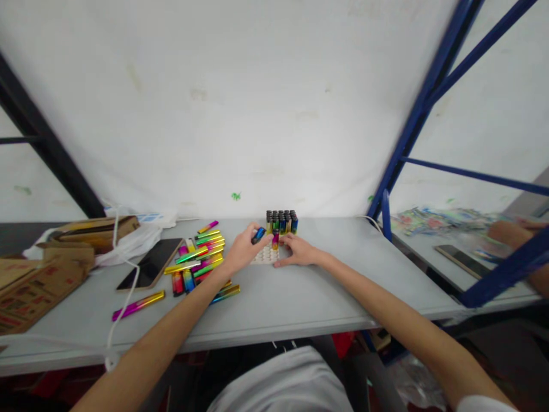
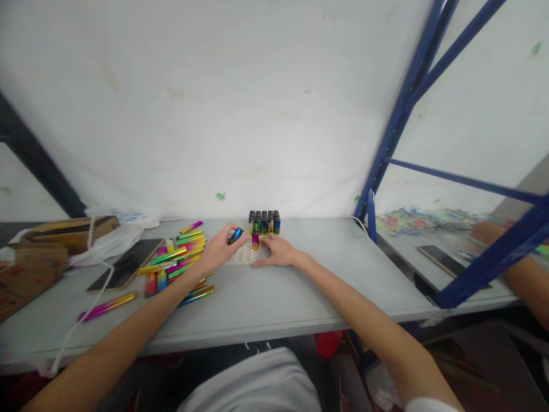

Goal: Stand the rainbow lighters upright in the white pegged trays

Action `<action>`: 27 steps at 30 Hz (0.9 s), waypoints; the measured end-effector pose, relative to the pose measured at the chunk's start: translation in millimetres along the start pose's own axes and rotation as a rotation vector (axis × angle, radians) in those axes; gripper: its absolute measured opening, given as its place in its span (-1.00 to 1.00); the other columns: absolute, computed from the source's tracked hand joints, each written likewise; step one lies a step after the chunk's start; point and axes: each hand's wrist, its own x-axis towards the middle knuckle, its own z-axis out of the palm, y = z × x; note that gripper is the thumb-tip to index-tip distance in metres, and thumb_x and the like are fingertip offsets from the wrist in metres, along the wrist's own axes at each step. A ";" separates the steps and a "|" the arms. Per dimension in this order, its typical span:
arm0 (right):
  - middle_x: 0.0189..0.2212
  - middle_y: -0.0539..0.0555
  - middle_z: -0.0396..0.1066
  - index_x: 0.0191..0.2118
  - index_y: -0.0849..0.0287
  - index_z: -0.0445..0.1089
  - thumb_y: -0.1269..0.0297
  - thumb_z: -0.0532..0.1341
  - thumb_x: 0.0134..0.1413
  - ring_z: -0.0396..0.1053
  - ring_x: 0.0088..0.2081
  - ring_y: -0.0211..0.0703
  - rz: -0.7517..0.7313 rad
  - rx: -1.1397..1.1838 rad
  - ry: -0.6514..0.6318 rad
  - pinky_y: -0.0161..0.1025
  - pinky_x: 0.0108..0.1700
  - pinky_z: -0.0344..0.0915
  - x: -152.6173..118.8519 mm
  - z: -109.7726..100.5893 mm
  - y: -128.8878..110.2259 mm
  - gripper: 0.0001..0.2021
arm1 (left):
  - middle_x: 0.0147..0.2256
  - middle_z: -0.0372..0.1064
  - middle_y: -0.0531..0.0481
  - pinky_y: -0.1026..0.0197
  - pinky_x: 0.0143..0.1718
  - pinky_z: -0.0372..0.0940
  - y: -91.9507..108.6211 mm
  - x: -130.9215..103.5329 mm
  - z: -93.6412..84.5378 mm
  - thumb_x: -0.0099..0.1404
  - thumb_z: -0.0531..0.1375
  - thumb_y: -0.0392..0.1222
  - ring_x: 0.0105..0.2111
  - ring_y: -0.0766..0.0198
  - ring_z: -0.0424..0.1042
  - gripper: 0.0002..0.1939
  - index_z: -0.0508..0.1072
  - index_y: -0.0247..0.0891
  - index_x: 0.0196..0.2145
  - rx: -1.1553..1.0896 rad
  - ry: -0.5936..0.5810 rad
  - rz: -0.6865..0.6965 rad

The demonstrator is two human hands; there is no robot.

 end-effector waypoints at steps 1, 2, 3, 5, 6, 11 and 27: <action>-0.03 0.24 0.41 0.18 0.25 0.39 -0.19 0.51 -0.09 0.39 -0.07 0.09 -0.005 -0.009 -0.029 0.01 0.04 0.38 2.8 -1.6 0.5 -0.18 | -0.56 0.20 0.23 0.26 -0.49 0.09 -1.2 -0.5 0.6 0.32 0.19 0.25 -0.58 0.32 0.21 -0.59 0.29 -0.14 -0.17 -0.025 -0.007 -0.035; -0.03 0.24 0.40 0.17 0.25 0.41 -0.19 0.51 -0.10 0.39 -0.07 0.09 -0.009 -0.014 -0.044 0.00 0.03 0.38 4.8 -2.4 1.2 -0.18 | -0.58 0.19 0.25 0.27 -0.52 0.09 -2.2 -1.0 1.1 0.33 0.18 0.26 -0.61 0.31 0.21 -0.58 0.26 -0.12 -0.12 -0.053 -0.019 -0.063; -0.04 0.24 0.40 0.16 0.26 0.41 -0.20 0.52 -0.12 0.39 -0.08 0.09 -0.012 -0.015 -0.043 -0.01 0.02 0.38 5.9 -2.2 2.1 -0.18 | -0.59 0.18 0.26 0.27 -0.54 0.10 -2.8 -1.5 1.4 0.36 0.15 0.26 -0.63 0.30 0.22 -0.58 0.24 -0.11 -0.10 -0.083 -0.035 -0.083; -0.04 0.24 0.40 0.16 0.27 0.42 -0.21 0.51 -0.12 0.38 -0.08 0.09 -0.024 -0.015 -0.007 -0.02 0.02 0.38 5.5 0.6 4.3 -0.17 | -0.59 0.21 0.24 0.26 -0.55 0.14 -3.2 -2.0 1.5 0.42 0.06 0.26 -0.64 0.28 0.24 -0.61 0.23 -0.11 -0.10 -0.135 -0.086 -0.090; -0.05 0.24 0.40 0.16 0.27 0.42 -0.21 0.51 -0.11 0.38 -0.07 0.08 -0.032 -0.015 0.019 -0.02 0.04 0.37 4.4 2.8 5.4 -0.18 | -0.56 0.24 0.21 0.24 -0.53 0.19 -3.0 -1.8 1.5 0.44 0.02 0.24 -0.62 0.27 0.27 -0.62 0.25 -0.12 -0.11 -0.142 -0.111 -0.068; -0.06 0.22 0.42 0.12 0.24 0.44 -0.22 0.50 -0.09 0.39 -0.08 0.06 -0.041 -0.019 0.092 -0.03 0.04 0.36 -1.0 11.4 7.2 -0.22 | -0.33 0.35 -0.04 0.07 -0.10 0.35 -2.5 3.1 1.0 0.48 -0.05 0.11 -0.25 0.13 0.44 -0.58 0.45 -0.21 -0.27 0.049 -0.030 0.192; -0.12 0.19 0.43 0.05 0.23 0.49 -0.15 0.52 -0.08 0.38 -0.14 0.04 -0.043 -0.007 0.059 -0.06 -0.03 0.37 0.2 3.6 -0.4 -0.32 | 0.01 0.58 -0.14 0.05 0.07 0.41 -9.6 2.4 -3.4 0.48 0.10 -0.05 -0.07 0.10 0.56 -0.65 0.49 -0.21 0.10 0.138 -0.179 0.371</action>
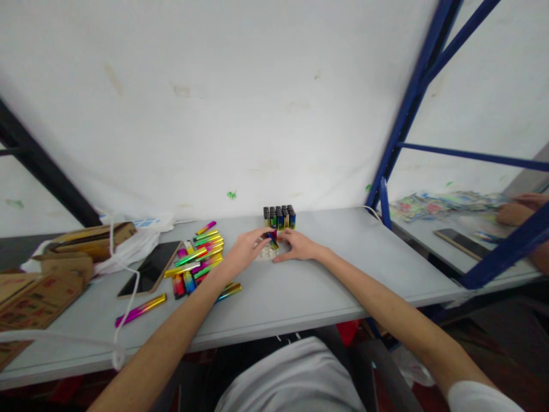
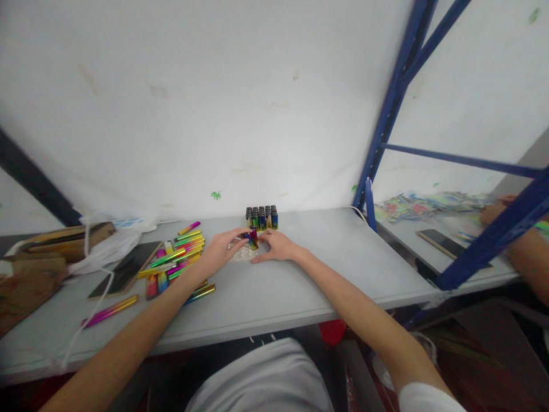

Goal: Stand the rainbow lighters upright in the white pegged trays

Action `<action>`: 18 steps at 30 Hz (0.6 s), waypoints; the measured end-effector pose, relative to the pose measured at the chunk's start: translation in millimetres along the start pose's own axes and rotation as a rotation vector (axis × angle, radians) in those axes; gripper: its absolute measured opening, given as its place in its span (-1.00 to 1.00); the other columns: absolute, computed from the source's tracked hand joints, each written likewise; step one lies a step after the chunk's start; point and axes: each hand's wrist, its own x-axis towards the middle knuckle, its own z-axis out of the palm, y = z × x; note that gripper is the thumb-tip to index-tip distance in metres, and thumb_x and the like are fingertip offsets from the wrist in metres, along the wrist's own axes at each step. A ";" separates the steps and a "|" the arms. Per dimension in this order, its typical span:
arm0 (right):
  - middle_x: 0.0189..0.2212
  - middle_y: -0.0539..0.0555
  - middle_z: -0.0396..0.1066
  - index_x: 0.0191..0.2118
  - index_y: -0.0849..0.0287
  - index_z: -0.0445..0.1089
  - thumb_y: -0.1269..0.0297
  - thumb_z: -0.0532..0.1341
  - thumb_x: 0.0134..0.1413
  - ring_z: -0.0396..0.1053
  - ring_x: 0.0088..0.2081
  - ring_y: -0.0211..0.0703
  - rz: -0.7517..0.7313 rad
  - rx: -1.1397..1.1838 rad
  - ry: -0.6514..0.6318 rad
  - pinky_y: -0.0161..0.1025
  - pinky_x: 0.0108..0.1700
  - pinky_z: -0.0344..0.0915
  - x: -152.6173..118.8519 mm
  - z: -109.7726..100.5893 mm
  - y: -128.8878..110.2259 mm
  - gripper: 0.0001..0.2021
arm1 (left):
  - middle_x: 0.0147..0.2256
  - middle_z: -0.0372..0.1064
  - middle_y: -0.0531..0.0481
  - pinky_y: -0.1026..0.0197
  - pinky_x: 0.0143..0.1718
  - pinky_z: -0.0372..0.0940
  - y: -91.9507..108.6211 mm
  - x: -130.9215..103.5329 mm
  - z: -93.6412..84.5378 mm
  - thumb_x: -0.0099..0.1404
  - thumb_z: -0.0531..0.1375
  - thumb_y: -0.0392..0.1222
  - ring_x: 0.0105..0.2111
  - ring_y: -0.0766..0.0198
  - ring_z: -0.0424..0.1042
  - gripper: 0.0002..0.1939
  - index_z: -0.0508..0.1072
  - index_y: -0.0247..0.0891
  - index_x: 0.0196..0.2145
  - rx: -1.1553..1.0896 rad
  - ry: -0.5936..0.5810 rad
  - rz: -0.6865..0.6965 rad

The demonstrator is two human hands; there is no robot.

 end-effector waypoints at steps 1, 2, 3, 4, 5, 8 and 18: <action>-0.11 0.19 0.43 0.07 0.23 0.48 -0.16 0.51 -0.07 0.38 -0.14 0.04 -0.002 0.003 -0.003 -0.06 -0.03 0.37 0.1 -0.3 -0.1 -0.31 | -0.03 0.59 -0.13 0.05 0.05 0.42 -1.2 -0.1 0.5 0.48 0.11 -0.05 -0.11 0.10 0.57 -0.65 0.49 -0.21 0.10 0.017 0.008 -0.003; -0.10 0.19 0.43 0.09 0.22 0.47 -0.16 0.51 -0.07 0.38 -0.13 0.04 -0.006 0.006 -0.004 -0.06 -0.03 0.37 0.2 -0.5 -0.1 -0.30 | -0.05 0.60 -0.12 0.05 0.05 0.42 -2.4 -0.2 0.7 0.48 0.11 -0.06 -0.13 0.11 0.58 -0.66 0.50 -0.21 0.09 0.035 0.016 -0.002; -0.10 0.19 0.43 0.10 0.22 0.47 -0.16 0.51 -0.06 0.38 -0.13 0.04 -0.008 0.006 -0.005 -0.06 -0.03 0.38 0.2 -0.6 0.0 -0.29 | -0.06 0.60 -0.12 0.05 0.05 0.42 -3.5 -0.2 0.9 0.48 0.11 -0.06 -0.12 0.11 0.58 -0.66 0.50 -0.21 0.08 0.051 0.021 0.004; -0.10 0.19 0.43 0.11 0.22 0.47 -0.16 0.51 -0.06 0.38 -0.12 0.05 -0.009 0.005 -0.005 -0.05 -0.02 0.38 0.2 -0.6 0.3 -0.29 | -0.05 0.60 -0.13 0.04 0.07 0.41 -4.5 -0.1 1.2 0.49 0.10 -0.06 -0.10 0.10 0.58 -0.67 0.51 -0.21 0.07 0.062 0.023 0.015; -0.10 0.19 0.44 0.11 0.22 0.47 -0.16 0.51 -0.07 0.38 -0.11 0.05 -0.008 0.000 -0.004 -0.05 -0.01 0.38 0.3 -0.4 0.7 -0.29 | -0.02 0.59 -0.14 0.04 0.10 0.40 -5.4 0.2 1.6 0.50 0.09 -0.07 -0.06 0.09 0.57 -0.67 0.52 -0.21 0.07 0.068 0.020 0.033; -0.09 0.20 0.44 0.13 0.22 0.46 -0.16 0.51 -0.06 0.40 -0.09 0.07 -0.013 -0.005 -0.007 -0.03 0.02 0.38 0.6 0.6 2.5 -0.27 | 0.02 0.57 -0.16 0.04 0.13 0.38 -6.2 2.3 5.5 0.52 0.06 -0.08 -0.01 0.08 0.55 -0.65 0.54 -0.20 0.09 0.086 -0.009 0.086; -0.03 0.24 0.44 0.09 0.25 0.45 -0.12 0.50 -0.03 0.39 -0.06 0.10 -0.046 0.014 -0.015 0.01 0.05 0.38 1.6 2.1 6.4 -0.32 | -0.12 0.28 -0.12 0.03 0.01 0.42 -4.4 4.7 17.6 0.51 0.07 -0.14 -0.15 0.14 0.39 -0.60 0.51 -0.08 0.21 0.254 0.079 0.125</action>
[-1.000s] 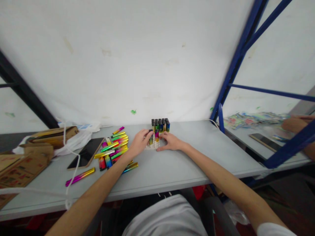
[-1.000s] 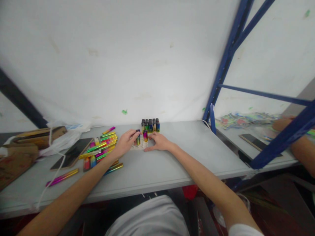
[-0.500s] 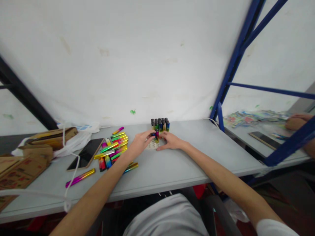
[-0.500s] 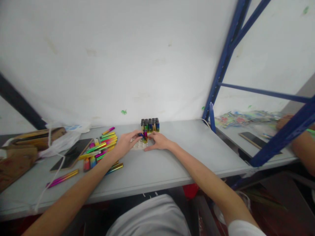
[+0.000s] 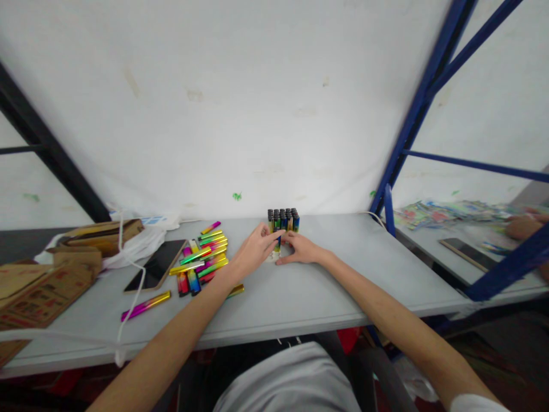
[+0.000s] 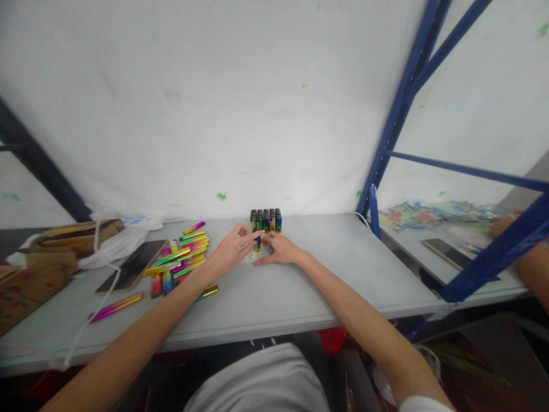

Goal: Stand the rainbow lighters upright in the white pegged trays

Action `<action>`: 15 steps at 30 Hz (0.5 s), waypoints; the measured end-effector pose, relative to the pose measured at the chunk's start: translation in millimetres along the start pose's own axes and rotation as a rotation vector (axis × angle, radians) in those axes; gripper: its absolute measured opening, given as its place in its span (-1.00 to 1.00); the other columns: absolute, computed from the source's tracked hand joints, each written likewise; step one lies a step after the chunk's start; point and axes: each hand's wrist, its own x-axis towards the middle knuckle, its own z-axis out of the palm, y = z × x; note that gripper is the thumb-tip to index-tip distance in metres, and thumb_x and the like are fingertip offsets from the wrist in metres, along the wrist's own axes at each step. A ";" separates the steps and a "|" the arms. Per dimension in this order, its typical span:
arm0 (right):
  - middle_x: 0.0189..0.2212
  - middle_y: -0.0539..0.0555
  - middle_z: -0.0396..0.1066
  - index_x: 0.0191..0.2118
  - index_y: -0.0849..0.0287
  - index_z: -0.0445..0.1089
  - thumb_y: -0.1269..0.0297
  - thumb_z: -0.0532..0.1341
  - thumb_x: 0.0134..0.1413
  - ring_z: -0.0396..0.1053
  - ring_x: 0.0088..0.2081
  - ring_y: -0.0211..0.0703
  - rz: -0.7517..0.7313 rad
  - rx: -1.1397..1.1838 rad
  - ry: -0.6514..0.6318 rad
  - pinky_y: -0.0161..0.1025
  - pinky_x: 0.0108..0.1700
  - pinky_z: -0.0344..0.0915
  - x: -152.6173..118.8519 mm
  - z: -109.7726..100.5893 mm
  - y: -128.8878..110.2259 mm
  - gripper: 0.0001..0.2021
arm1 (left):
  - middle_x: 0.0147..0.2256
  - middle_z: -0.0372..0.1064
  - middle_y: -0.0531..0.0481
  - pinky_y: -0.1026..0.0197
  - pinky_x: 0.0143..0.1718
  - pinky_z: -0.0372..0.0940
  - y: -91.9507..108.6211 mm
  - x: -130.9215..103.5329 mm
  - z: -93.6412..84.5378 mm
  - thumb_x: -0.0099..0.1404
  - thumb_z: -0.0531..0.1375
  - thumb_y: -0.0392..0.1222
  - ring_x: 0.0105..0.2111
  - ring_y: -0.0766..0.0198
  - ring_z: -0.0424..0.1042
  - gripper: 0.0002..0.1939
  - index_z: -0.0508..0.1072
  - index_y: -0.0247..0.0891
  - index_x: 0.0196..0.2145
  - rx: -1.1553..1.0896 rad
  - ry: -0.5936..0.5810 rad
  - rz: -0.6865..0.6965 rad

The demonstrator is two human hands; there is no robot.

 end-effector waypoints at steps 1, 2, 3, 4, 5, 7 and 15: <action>-0.05 0.23 0.44 0.08 0.25 0.45 -0.13 0.50 -0.04 0.39 -0.08 0.09 0.008 -0.006 0.001 0.00 0.03 0.39 -0.2 -0.1 -0.1 -0.32 | -0.14 0.28 -0.12 0.03 0.02 0.41 0.6 -1.1 -2.4 0.51 0.06 -0.12 -0.15 0.15 0.39 -0.59 0.50 -0.07 0.22 0.001 -0.010 -0.001; -0.06 0.22 0.43 0.08 0.25 0.45 -0.13 0.50 -0.04 0.38 -0.10 0.07 0.012 -0.012 0.002 -0.01 0.01 0.39 -0.5 -0.2 -0.4 -0.31 | -0.13 0.28 -0.11 0.04 0.02 0.40 1.7 -2.1 -5.6 0.52 0.06 -0.10 -0.15 0.15 0.39 -0.58 0.48 -0.06 0.24 -0.003 -0.026 -0.004; -0.07 0.22 0.43 0.09 0.24 0.45 -0.14 0.50 -0.04 0.38 -0.11 0.06 0.013 -0.017 0.004 -0.02 0.00 0.38 -0.7 -0.4 -0.8 -0.30 | -0.13 0.29 -0.11 0.05 0.03 0.39 3.0 -2.8 -9.3 0.52 0.05 -0.08 -0.14 0.14 0.40 -0.55 0.43 -0.05 0.29 -0.012 -0.043 -0.010; -0.08 0.21 0.42 0.10 0.23 0.45 -0.15 0.50 -0.04 0.38 -0.11 0.05 0.013 -0.021 0.006 -0.03 0.00 0.38 -1.0 -0.7 -1.3 -0.30 | -0.11 0.31 -0.11 0.06 0.03 0.39 4.3 -3.2 -13.7 0.53 0.04 -0.06 -0.13 0.14 0.41 -0.52 0.36 -0.03 0.34 -0.020 -0.052 -0.022; -0.08 0.21 0.42 0.11 0.23 0.45 -0.15 0.50 -0.04 0.38 -0.12 0.05 0.013 -0.024 0.007 -0.03 -0.01 0.38 -1.3 -1.0 -1.8 -0.29 | -0.10 0.33 -0.11 0.07 0.03 0.38 4.8 -3.1 -18.5 0.53 0.04 -0.04 -0.13 0.14 0.42 -0.48 0.28 -0.03 0.39 -0.026 -0.048 -0.040; -0.08 0.22 0.42 0.11 0.24 0.45 -0.17 0.49 -0.03 0.38 -0.12 0.06 0.019 -0.030 0.002 -0.04 -0.01 0.38 -1.7 -1.6 -2.8 -0.29 | -0.09 0.39 -0.12 0.09 0.01 0.37 1.3 -2.4 -30.0 0.52 0.03 -0.01 -0.14 0.14 0.44 -0.43 0.21 -0.10 0.42 -0.013 0.001 -0.099; -0.10 0.22 0.43 0.03 0.23 0.48 -0.21 0.50 -0.08 0.41 -0.15 0.06 0.057 -0.028 0.008 -0.06 -0.06 0.41 -1.4 -1.5 -4.3 -0.31 | -0.39 0.57 -0.15 0.12 -0.25 0.34 -76.3 -22.8 -99.4 0.24 0.18 0.00 -0.34 0.04 0.52 -0.75 0.55 -0.20 -0.42 0.248 -0.111 -0.550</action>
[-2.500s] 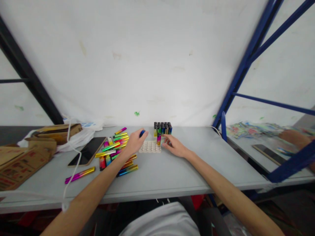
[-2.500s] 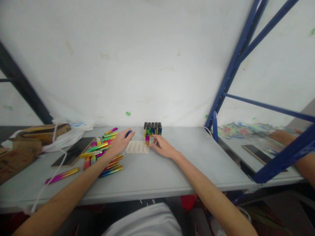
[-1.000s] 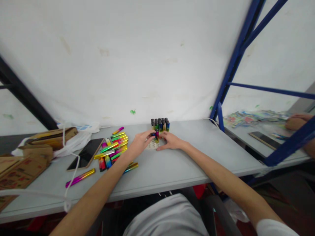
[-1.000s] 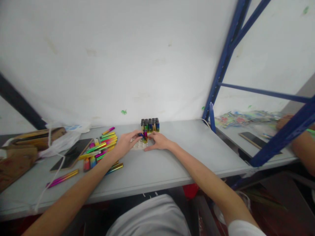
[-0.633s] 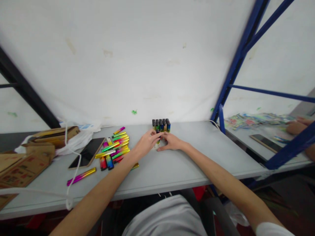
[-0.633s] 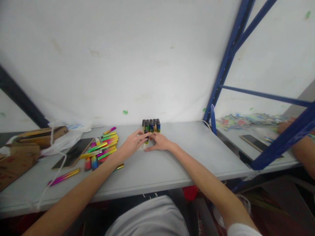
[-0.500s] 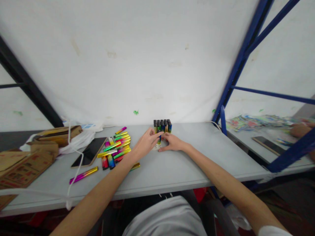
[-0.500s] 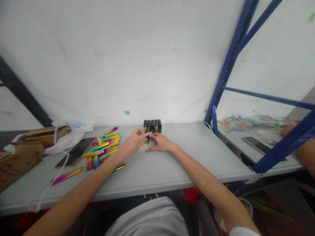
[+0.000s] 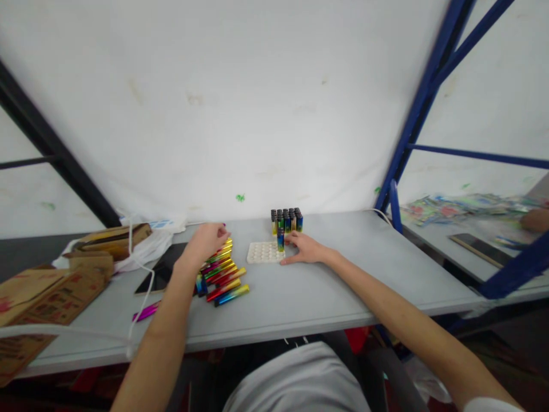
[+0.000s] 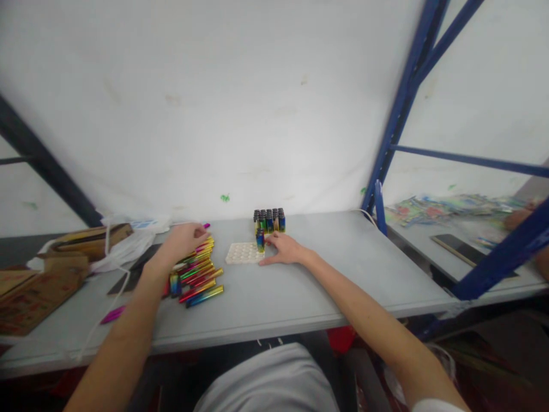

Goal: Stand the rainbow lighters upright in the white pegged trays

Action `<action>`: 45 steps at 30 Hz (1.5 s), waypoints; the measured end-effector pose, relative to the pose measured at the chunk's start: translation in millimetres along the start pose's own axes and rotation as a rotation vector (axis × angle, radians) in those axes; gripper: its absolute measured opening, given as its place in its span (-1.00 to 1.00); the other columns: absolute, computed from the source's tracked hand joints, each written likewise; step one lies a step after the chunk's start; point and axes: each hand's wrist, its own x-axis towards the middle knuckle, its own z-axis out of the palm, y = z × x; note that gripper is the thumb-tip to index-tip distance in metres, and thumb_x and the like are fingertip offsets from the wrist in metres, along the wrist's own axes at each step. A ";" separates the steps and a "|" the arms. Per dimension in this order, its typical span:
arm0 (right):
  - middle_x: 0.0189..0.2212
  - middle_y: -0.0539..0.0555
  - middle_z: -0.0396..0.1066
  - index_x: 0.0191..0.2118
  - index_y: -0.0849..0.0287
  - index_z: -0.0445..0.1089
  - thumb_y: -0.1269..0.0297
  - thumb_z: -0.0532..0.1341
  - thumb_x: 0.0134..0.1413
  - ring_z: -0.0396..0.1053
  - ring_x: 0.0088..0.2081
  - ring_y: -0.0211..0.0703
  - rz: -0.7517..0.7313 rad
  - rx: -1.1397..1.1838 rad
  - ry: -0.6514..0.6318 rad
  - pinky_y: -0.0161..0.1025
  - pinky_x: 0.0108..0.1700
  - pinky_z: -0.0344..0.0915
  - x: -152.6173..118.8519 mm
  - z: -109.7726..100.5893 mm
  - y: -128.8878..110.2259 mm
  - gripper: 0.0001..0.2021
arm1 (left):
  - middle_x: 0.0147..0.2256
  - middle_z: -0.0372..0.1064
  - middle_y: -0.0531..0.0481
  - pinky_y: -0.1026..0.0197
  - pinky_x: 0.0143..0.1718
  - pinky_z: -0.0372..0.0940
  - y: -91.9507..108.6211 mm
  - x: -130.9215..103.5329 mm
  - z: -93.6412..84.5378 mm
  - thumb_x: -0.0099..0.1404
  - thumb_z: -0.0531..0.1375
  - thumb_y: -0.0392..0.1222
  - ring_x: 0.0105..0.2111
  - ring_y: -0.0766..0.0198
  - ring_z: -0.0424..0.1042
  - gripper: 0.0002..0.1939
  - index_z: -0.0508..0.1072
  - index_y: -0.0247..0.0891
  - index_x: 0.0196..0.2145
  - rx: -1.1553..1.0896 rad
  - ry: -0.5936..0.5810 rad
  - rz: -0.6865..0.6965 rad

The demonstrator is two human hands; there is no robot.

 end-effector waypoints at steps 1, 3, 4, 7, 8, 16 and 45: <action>-0.11 0.21 0.43 0.02 0.23 0.48 -0.21 0.50 -0.08 0.42 -0.15 0.06 0.000 0.001 0.002 -0.06 -0.06 0.41 0.1 0.1 -0.1 -0.31 | -0.43 0.57 -0.12 0.14 -0.30 0.32 -11.2 -0.3 -5.7 0.16 0.23 0.03 -0.37 0.04 0.52 -0.76 0.52 -0.17 -0.50 0.009 -0.058 -0.046; -0.11 0.21 0.43 0.02 0.22 0.48 -0.21 0.50 -0.09 0.42 -0.15 0.07 0.003 -0.002 0.005 -0.05 -0.06 0.41 0.3 0.3 -0.1 -0.30 | -0.50 0.55 -0.08 0.15 -0.38 0.29 -27.2 -2.5 -15.3 0.04 0.30 0.11 -0.42 0.04 0.51 -0.72 0.49 -0.14 -0.57 0.008 -0.136 -0.117; -0.11 0.21 0.43 0.03 0.22 0.48 -0.21 0.50 -0.09 0.42 -0.15 0.07 0.006 -0.005 0.006 -0.05 -0.06 0.41 0.4 0.3 -0.1 -0.30 | -0.51 0.54 -0.05 0.17 -0.40 0.28 -32.1 -4.0 -18.9 -0.01 0.32 0.16 -0.44 0.04 0.51 -0.69 0.50 -0.14 -0.57 -0.005 -0.179 -0.137; -0.10 0.21 0.43 0.06 0.22 0.46 -0.22 0.49 -0.08 0.42 -0.15 0.07 0.006 -0.023 -0.002 -0.05 -0.07 0.42 0.8 0.1 0.0 -0.28 | -0.49 0.56 -0.02 0.20 -0.41 0.28 -39.3 -7.4 -24.4 -0.14 0.34 0.21 -0.43 0.05 0.53 -0.65 0.55 -0.13 -0.55 -0.036 -0.298 -0.151; -0.10 0.21 0.42 0.06 0.22 0.46 -0.22 0.49 -0.07 0.42 -0.15 0.07 0.004 -0.027 -0.006 -0.06 -0.07 0.42 0.9 0.1 0.0 -0.28 | -0.47 0.58 -0.01 0.20 -0.40 0.29 -40.5 -7.8 -24.6 -0.16 0.35 0.19 -0.42 0.06 0.54 -0.66 0.56 -0.12 -0.55 -0.036 -0.319 -0.149; -0.08 0.23 0.42 0.07 0.25 0.45 -0.23 0.47 -0.04 0.41 -0.10 0.12 -0.013 -0.045 -0.024 -0.01 0.00 0.41 2.1 0.6 1.2 -0.28 | -0.43 0.58 -0.05 0.16 -0.32 0.32 -38.5 -6.7 -24.5 -0.03 0.25 0.05 -0.37 0.03 0.53 -0.75 0.57 -0.14 -0.46 -0.065 -0.264 -0.105; -0.08 0.23 0.39 0.08 0.28 0.44 -0.24 0.45 -0.01 0.38 -0.10 0.05 -0.035 -0.055 -0.027 -0.05 0.01 0.39 0.3 1.0 2.5 -0.27 | -0.40 0.44 0.03 0.27 -0.44 0.38 53.3 -12.0 -15.4 0.10 0.41 -0.11 -0.43 0.29 0.48 -0.62 0.42 -0.28 -0.18 -1.384 -0.020 -0.196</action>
